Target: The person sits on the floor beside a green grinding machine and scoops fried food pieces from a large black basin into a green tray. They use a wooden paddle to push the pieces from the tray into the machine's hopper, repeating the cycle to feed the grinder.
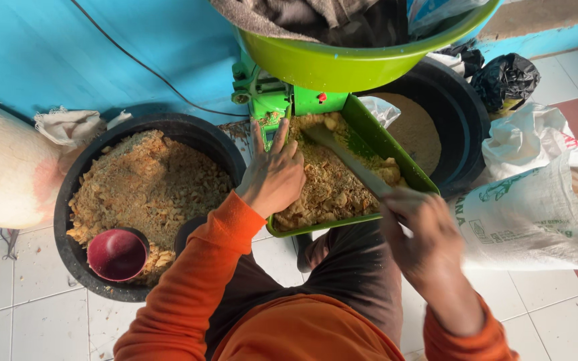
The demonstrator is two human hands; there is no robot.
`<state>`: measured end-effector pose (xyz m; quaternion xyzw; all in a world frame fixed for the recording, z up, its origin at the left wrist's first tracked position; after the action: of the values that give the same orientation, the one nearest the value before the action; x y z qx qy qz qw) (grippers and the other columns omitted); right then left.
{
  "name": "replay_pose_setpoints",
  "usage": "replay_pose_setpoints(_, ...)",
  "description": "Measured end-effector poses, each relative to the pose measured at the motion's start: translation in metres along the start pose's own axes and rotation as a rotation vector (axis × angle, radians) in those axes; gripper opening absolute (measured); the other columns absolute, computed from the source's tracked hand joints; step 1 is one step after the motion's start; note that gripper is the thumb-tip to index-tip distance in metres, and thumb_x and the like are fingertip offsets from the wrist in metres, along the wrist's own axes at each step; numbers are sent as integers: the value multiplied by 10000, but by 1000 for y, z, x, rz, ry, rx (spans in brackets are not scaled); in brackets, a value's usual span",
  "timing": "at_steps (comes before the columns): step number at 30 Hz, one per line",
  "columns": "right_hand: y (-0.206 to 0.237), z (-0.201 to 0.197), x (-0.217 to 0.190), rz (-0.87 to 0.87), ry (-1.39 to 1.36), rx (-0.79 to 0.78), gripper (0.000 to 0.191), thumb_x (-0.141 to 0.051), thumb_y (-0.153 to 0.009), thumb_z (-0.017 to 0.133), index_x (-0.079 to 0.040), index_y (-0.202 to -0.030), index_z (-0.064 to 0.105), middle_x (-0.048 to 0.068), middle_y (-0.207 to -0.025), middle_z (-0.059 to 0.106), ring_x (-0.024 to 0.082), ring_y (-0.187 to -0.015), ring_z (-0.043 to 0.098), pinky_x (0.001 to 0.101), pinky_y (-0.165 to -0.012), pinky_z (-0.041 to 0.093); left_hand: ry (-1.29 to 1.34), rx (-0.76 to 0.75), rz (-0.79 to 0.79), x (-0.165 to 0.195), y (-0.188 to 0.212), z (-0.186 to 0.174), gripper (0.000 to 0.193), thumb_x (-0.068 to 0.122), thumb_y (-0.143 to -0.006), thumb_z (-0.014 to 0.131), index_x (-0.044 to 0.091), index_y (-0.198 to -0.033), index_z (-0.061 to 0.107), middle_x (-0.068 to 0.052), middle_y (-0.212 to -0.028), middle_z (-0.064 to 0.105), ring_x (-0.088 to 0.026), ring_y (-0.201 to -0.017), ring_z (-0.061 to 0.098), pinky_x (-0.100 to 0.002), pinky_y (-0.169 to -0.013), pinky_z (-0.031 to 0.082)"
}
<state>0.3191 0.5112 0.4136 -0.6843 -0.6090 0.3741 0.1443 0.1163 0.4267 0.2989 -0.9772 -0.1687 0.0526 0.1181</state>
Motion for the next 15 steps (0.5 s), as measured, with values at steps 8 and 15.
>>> replay_pose_setpoints(8,8,24,10,-21,-47,-7,232,70,-890,752,-10,-1032,586,113,-1126,722,252,-937,701,347,-820,564,99,-97,8,-11,-20,9,430,297,-977,464,-8,-792,703,-278,-1251,633,-471,-1480,291,-775,-1141,121)
replay_pose_setpoints(15,-6,-23,-4,134,-65,49,205,40,-917,772,-26,-1042,624,117,-1129,720,223,-946,740,272,-784,614,174,-93,-35,-8,-11,4,370,284,-950,511,3,-855,731,-198,-1107,691,-413,-1522,261,-742,-1187,119)
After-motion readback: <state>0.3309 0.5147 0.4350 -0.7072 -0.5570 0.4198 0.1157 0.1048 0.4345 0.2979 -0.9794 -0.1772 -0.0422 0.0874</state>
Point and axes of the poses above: each hand's wrist, its own y-axis away from the middle knuckle, its own z-axis out of the palm, x = y × z, the point moved 7 cm from there along -y, towards the middle knuckle
